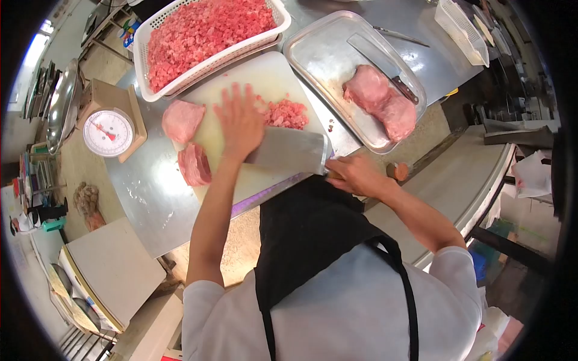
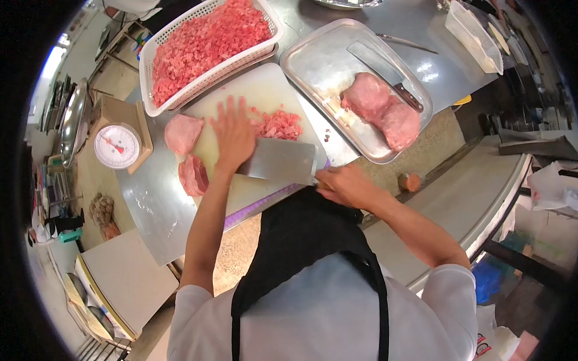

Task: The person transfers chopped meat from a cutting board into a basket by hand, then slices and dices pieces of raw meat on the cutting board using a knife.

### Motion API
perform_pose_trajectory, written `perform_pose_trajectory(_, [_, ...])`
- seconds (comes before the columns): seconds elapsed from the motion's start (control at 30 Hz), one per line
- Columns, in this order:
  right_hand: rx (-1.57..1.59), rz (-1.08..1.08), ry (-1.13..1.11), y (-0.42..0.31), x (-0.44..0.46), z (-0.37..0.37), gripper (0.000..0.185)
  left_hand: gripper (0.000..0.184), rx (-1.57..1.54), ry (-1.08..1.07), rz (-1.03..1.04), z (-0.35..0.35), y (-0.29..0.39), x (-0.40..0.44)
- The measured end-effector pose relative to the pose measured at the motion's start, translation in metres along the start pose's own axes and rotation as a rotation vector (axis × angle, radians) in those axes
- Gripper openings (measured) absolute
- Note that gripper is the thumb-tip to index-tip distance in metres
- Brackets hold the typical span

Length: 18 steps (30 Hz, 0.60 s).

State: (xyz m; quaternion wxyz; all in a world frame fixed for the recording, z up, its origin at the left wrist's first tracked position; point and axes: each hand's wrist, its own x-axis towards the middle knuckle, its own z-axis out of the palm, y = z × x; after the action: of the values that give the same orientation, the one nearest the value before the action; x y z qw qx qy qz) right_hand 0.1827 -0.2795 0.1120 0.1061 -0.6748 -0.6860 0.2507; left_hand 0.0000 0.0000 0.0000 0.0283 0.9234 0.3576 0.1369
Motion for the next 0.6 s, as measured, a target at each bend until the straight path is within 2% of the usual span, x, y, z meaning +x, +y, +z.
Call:
perform_pose_trajectory(0.07, [0.045,0.019,0.053,0.013,-0.029,-0.005,0.039,0.063,-0.072,0.105,-0.105,0.02,-0.03,0.009])
perform_pose_trajectory(0.13, [0.141,0.115,0.03,0.014,-0.065,-0.009,0.043,0.057,-0.287,0.102,-0.084,0.022,-0.024,-0.003])
perform_pose_trajectory(0.23, [0.451,0.413,0.16,0.003,-0.073,-0.007,0.05,0.052,-0.5,0.087,0.008,0.022,-0.005,-0.006])
perform_pose_trajectory(0.27, [0.49,0.467,0.152,-0.005,-0.069,-0.008,0.058,0.05,-0.55,0.073,0.039,0.018,0.006,-0.01])
perform_pose_trajectory(0.37, [0.519,0.507,0.235,-0.014,-0.039,0.013,0.058,0.049,-0.647,-0.008,0.041,-0.006,0.024,-0.019])
perform_pose_trajectory(0.4, [0.588,0.476,0.31,-0.011,-0.028,0.033,0.057,0.055,-0.687,-0.04,0.051,-0.01,0.025,-0.024])
perform_pose_trajectory(0.5, [0.631,0.464,0.268,-0.034,0.007,0.049,0.056,0.075,-0.703,0.127,0.039,0.005,0.034,-0.052])
perform_pose_trajectory(0.6, [0.925,0.477,0.181,-0.042,0.015,0.043,0.047,0.095,-0.499,0.081,0.06,-0.027,0.066,-0.066])
